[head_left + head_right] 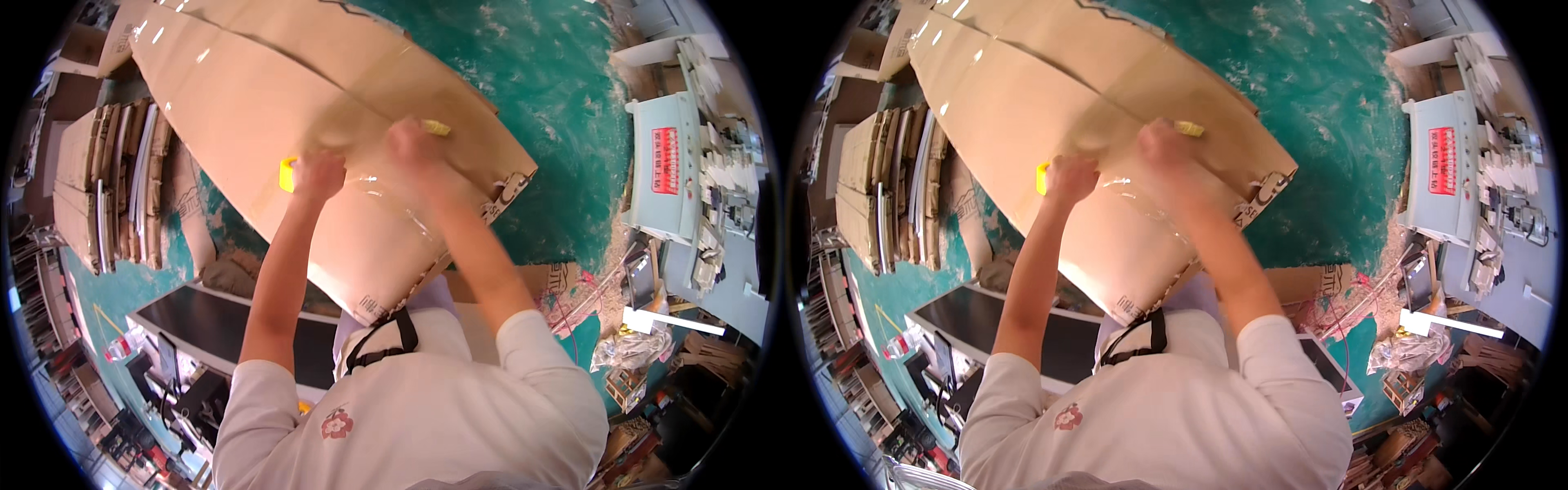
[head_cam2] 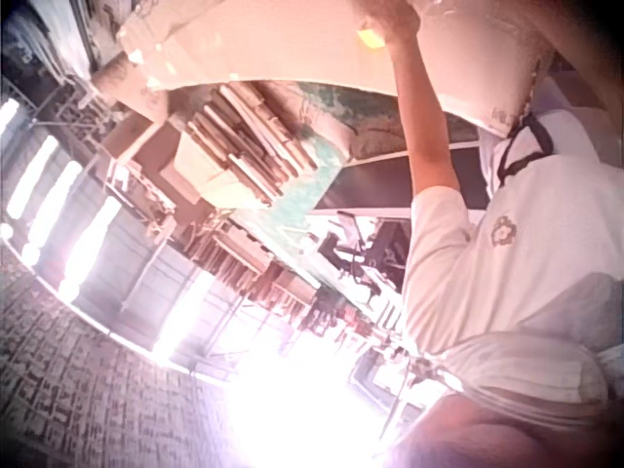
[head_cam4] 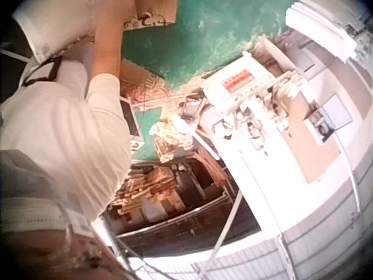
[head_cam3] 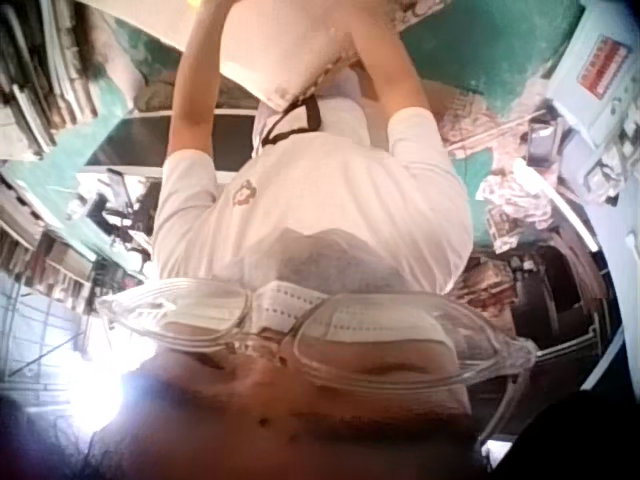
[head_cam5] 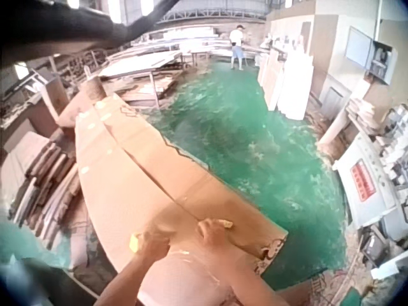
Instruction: The person folds cardboard around wooden furniture panels, applies yellow tape to secure the packaging, and then lifts and maneuvers the wrapped item into a large cardboard box.
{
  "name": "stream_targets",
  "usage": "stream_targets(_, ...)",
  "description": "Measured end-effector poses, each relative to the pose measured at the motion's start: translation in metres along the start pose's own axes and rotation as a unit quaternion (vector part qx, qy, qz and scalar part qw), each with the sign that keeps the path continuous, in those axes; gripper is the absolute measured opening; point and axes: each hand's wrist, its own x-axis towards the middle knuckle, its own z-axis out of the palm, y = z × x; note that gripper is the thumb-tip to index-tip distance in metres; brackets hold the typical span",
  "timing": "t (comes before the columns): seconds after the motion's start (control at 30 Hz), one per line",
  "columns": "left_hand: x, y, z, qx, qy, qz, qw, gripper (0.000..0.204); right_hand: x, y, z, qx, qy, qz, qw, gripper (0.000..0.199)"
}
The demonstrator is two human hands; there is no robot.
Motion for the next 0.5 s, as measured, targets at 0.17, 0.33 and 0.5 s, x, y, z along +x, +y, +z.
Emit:
stream_targets(0.17, -0.012, -0.009, -0.008, -0.083, -0.012, 0.024, 0.996, 0.021, 0.003, 0.087, -0.051, -0.085, -0.103, 0.146, 0.980, 0.028)
stream_targets(0.33, -0.023, -0.020, -0.007, -0.115, 0.017, 0.041, 0.992, 0.020, -0.057, -0.014, -0.054, 0.179, -0.313, 0.142, 0.922, 0.033)
stream_targets(0.5, -0.013, -0.029, -0.009, -0.162, 0.043, 0.008, 0.986, 0.022, -0.052, -0.086, 0.071, 0.144, -0.015, 0.211, 0.967, 0.027)
